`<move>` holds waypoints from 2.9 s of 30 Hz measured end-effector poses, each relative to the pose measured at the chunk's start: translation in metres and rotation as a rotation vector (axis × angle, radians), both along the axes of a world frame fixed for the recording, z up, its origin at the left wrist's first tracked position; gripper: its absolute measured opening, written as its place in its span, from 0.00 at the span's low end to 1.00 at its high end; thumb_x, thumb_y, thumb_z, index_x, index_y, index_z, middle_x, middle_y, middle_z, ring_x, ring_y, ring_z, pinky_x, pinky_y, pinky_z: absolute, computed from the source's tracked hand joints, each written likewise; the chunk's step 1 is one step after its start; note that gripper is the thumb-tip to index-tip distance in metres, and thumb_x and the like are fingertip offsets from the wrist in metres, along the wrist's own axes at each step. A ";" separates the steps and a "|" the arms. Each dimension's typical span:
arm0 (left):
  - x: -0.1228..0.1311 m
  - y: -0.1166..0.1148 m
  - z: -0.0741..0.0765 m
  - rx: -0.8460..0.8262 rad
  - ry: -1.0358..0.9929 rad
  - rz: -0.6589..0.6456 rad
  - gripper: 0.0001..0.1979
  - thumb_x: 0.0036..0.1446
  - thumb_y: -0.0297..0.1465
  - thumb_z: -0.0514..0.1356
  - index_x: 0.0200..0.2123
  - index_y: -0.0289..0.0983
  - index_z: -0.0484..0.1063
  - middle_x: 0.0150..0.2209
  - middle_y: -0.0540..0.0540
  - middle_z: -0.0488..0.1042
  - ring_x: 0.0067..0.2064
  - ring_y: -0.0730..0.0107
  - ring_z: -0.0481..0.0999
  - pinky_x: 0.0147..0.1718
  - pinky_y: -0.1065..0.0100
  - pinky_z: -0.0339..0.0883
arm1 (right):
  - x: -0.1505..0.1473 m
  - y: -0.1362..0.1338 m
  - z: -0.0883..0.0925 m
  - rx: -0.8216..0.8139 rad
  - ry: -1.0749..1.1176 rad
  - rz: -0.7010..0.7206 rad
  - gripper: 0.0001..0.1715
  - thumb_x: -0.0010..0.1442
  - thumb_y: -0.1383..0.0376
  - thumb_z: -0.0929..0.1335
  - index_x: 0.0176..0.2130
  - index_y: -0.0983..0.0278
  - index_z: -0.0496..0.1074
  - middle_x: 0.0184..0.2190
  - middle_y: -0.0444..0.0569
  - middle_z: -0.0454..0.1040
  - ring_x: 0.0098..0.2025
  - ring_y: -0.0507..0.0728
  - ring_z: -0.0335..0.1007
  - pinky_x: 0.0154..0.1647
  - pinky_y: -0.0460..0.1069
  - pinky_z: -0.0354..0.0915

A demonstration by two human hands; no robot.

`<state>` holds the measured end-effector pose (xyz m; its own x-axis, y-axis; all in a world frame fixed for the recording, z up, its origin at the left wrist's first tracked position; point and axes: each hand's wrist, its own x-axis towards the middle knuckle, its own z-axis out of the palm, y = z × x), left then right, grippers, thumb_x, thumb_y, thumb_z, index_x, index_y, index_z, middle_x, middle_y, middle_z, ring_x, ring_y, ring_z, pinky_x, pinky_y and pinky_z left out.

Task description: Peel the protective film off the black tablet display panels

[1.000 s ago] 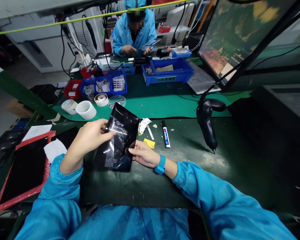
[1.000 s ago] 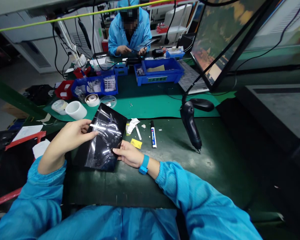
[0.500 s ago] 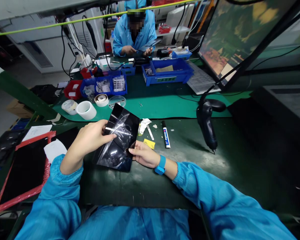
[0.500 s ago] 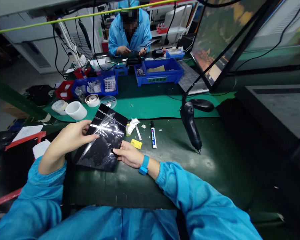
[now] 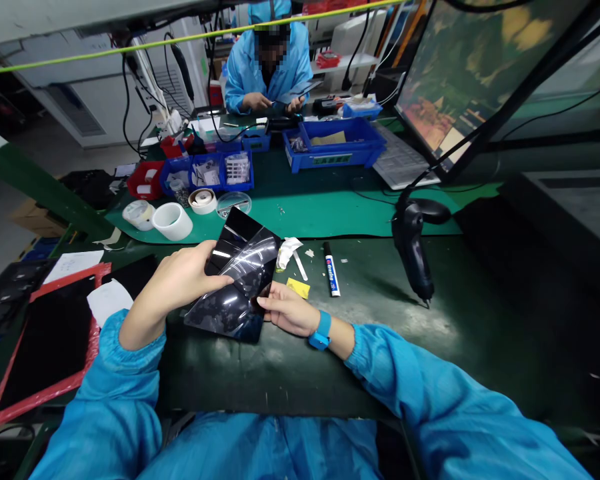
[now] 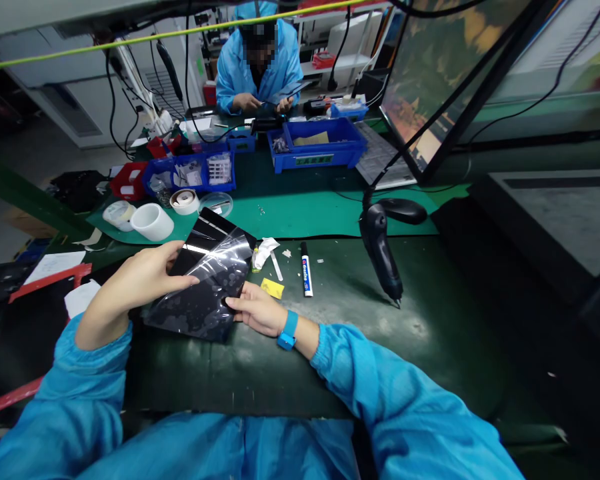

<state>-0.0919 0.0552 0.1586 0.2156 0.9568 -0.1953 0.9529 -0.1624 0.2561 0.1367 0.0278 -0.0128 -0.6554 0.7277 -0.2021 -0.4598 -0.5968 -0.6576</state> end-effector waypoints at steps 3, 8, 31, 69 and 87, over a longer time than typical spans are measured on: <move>0.000 0.000 0.000 -0.015 0.022 -0.004 0.28 0.57 0.52 0.65 0.54 0.43 0.69 0.47 0.43 0.81 0.50 0.44 0.81 0.38 0.60 0.67 | 0.000 0.000 -0.002 0.001 -0.006 0.000 0.25 0.52 0.60 0.83 0.46 0.61 0.77 0.42 0.46 0.84 0.38 0.52 0.81 0.43 0.50 0.77; -0.001 0.000 0.000 -0.027 0.033 -0.016 0.29 0.57 0.54 0.65 0.54 0.42 0.68 0.47 0.43 0.80 0.49 0.42 0.80 0.37 0.59 0.66 | 0.000 0.000 -0.004 -0.002 -0.006 -0.001 0.23 0.53 0.60 0.83 0.45 0.62 0.76 0.41 0.46 0.83 0.38 0.52 0.81 0.43 0.50 0.77; -0.007 0.002 -0.004 -0.013 0.024 -0.068 0.33 0.57 0.52 0.67 0.59 0.41 0.67 0.49 0.40 0.80 0.50 0.40 0.81 0.39 0.58 0.70 | 0.001 0.000 -0.002 -0.009 -0.024 -0.014 0.26 0.52 0.61 0.83 0.47 0.61 0.75 0.42 0.46 0.83 0.39 0.52 0.81 0.42 0.49 0.76; -0.001 0.004 -0.008 0.017 0.194 -0.089 0.39 0.63 0.45 0.69 0.66 0.39 0.52 0.43 0.42 0.78 0.47 0.43 0.82 0.33 0.63 0.62 | -0.009 -0.002 -0.016 0.328 -0.076 -0.320 0.48 0.54 0.61 0.81 0.66 0.51 0.61 0.70 0.47 0.67 0.70 0.61 0.64 0.76 0.61 0.57; -0.010 0.005 -0.006 -0.088 0.111 -0.156 0.34 0.63 0.42 0.67 0.62 0.39 0.53 0.40 0.44 0.76 0.42 0.48 0.81 0.32 0.65 0.62 | -0.009 -0.001 -0.023 0.394 -0.057 -0.265 0.52 0.57 0.58 0.80 0.71 0.52 0.55 0.69 0.52 0.68 0.70 0.61 0.66 0.78 0.63 0.53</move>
<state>-0.1023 0.0604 0.1527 0.3327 0.8915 -0.3074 0.9410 -0.2923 0.1708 0.1281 0.0268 -0.0363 -0.4326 0.8969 0.0923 -0.5192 -0.1641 -0.8387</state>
